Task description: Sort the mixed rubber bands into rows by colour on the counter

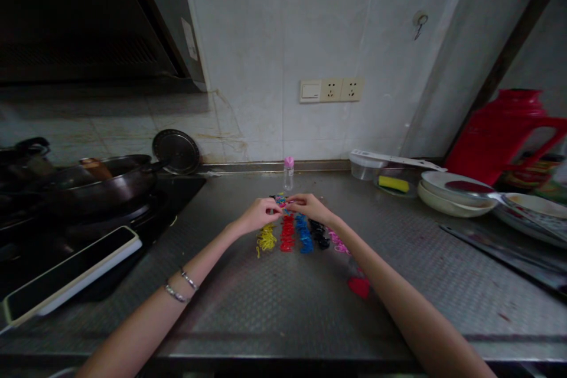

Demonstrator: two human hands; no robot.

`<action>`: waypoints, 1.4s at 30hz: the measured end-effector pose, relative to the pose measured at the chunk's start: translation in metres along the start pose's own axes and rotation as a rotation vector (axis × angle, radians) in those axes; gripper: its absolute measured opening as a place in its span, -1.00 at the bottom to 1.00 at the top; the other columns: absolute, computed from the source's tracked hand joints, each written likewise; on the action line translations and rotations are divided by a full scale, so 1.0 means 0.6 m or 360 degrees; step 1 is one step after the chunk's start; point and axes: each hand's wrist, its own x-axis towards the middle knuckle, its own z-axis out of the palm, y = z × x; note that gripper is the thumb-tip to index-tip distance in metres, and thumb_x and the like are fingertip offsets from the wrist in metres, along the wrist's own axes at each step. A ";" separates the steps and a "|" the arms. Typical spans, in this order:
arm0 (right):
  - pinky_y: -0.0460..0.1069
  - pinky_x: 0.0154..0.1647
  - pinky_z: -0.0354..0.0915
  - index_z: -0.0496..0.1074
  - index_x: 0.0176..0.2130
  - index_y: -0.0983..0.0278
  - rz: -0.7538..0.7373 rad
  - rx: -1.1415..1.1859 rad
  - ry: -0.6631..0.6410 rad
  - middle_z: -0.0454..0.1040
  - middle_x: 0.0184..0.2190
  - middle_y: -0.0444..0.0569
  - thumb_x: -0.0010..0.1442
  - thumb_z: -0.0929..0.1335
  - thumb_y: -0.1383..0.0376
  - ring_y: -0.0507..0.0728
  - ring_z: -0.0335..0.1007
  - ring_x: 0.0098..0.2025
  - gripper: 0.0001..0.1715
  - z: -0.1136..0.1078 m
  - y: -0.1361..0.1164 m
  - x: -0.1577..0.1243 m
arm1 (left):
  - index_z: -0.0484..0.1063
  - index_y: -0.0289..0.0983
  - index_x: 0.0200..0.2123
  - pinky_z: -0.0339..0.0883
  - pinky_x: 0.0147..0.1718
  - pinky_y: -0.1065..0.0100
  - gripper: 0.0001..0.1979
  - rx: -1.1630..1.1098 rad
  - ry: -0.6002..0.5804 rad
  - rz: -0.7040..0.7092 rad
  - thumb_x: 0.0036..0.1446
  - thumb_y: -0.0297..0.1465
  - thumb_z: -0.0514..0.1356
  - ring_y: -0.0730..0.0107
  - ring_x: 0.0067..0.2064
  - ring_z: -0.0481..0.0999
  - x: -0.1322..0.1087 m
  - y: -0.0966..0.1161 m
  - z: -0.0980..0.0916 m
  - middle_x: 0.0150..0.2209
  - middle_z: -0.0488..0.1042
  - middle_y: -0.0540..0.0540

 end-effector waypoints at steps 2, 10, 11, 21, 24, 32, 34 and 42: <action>-0.10 -0.42 0.25 0.41 -0.20 0.38 0.0000 -0.0008 -0.0054 0.49 -0.45 -0.05 -0.06 0.34 0.18 0.02 0.35 -0.44 -0.57 0.000 -0.002 -0.002 | 0.49 -0.31 -0.43 0.14 -0.43 0.48 -0.84 -0.0005 -0.0017 0.0019 0.01 -0.40 0.12 0.54 -0.44 0.30 0.000 0.003 0.002 -0.47 0.39 -0.04; -0.11 -0.44 0.23 0.39 -0.17 0.41 -0.0027 -0.0016 -0.0124 0.46 -0.52 -0.09 -0.10 0.34 0.28 -0.01 0.31 -0.50 -0.56 -0.001 0.008 0.002 | 0.49 -0.31 -0.43 0.13 -0.44 0.49 -0.85 0.0024 -0.0031 0.0009 0.00 -0.43 0.12 0.54 -0.43 0.30 -0.002 -0.002 0.002 -0.46 0.39 -0.04; -0.11 -0.43 0.24 0.39 -0.17 0.41 -0.0020 -0.0015 -0.0102 0.46 -0.52 -0.08 -0.10 0.34 0.29 -0.01 0.31 -0.50 -0.57 -0.004 0.009 0.003 | 0.49 -0.31 -0.43 0.12 -0.44 0.49 -0.85 0.0033 -0.0035 -0.0007 0.00 -0.43 0.12 0.54 -0.44 0.29 -0.001 -0.004 0.001 -0.46 0.39 -0.04; -0.15 -0.41 0.23 0.44 -0.25 0.38 -0.0081 -0.0698 0.0224 0.45 -0.53 -0.11 -0.08 0.28 0.40 -0.02 0.32 -0.48 -0.68 -0.050 0.032 -0.002 | 0.49 -0.33 -0.46 0.17 -0.41 0.49 -0.84 0.0088 -0.0055 -0.0307 -0.03 -0.40 0.12 0.52 -0.44 0.33 -0.014 -0.072 -0.006 -0.45 0.43 -0.05; -0.15 -0.38 0.22 0.46 -0.29 0.36 -0.0178 -0.0931 0.0134 0.47 -0.50 -0.07 -0.07 0.25 0.45 0.00 0.34 -0.44 -0.69 -0.043 0.032 -0.007 | 0.50 -0.33 -0.44 0.19 -0.39 0.49 -0.83 0.0067 -0.0120 -0.0350 -0.04 -0.40 0.12 0.51 -0.43 0.36 -0.019 -0.089 -0.006 -0.45 0.46 -0.05; -0.14 -0.33 0.22 0.49 -0.29 0.32 -0.0264 -0.1120 0.0004 0.50 -0.41 -0.04 -0.05 0.25 0.45 0.04 0.37 -0.38 -0.69 -0.037 0.022 -0.014 | 0.51 -0.32 -0.35 0.23 -0.34 0.47 -0.78 0.0042 -0.0256 -0.0352 -0.06 -0.40 0.12 0.45 -0.37 0.42 -0.021 -0.100 -0.014 -0.37 0.50 -0.08; -0.14 -0.32 0.21 0.49 -0.29 0.32 -0.0250 -0.1137 0.0055 0.50 -0.40 -0.04 -0.04 0.25 0.44 0.04 0.36 -0.37 -0.70 -0.044 0.022 -0.014 | 0.51 -0.32 -0.32 0.23 -0.33 0.45 -0.77 0.0066 -0.0217 -0.0376 -0.07 -0.39 0.12 0.44 -0.36 0.42 -0.019 -0.101 -0.017 -0.35 0.51 -0.09; -0.13 -0.28 0.22 0.48 -0.28 0.29 -0.0153 -0.1123 0.0137 0.50 -0.35 -0.05 -0.02 0.25 0.40 0.05 0.37 -0.34 -0.71 -0.060 0.028 -0.015 | 0.51 -0.34 -0.34 0.23 -0.36 0.41 -0.76 0.0257 0.0008 -0.0593 -0.07 -0.37 0.12 0.37 -0.38 0.43 0.007 -0.138 -0.007 -0.39 0.51 -0.13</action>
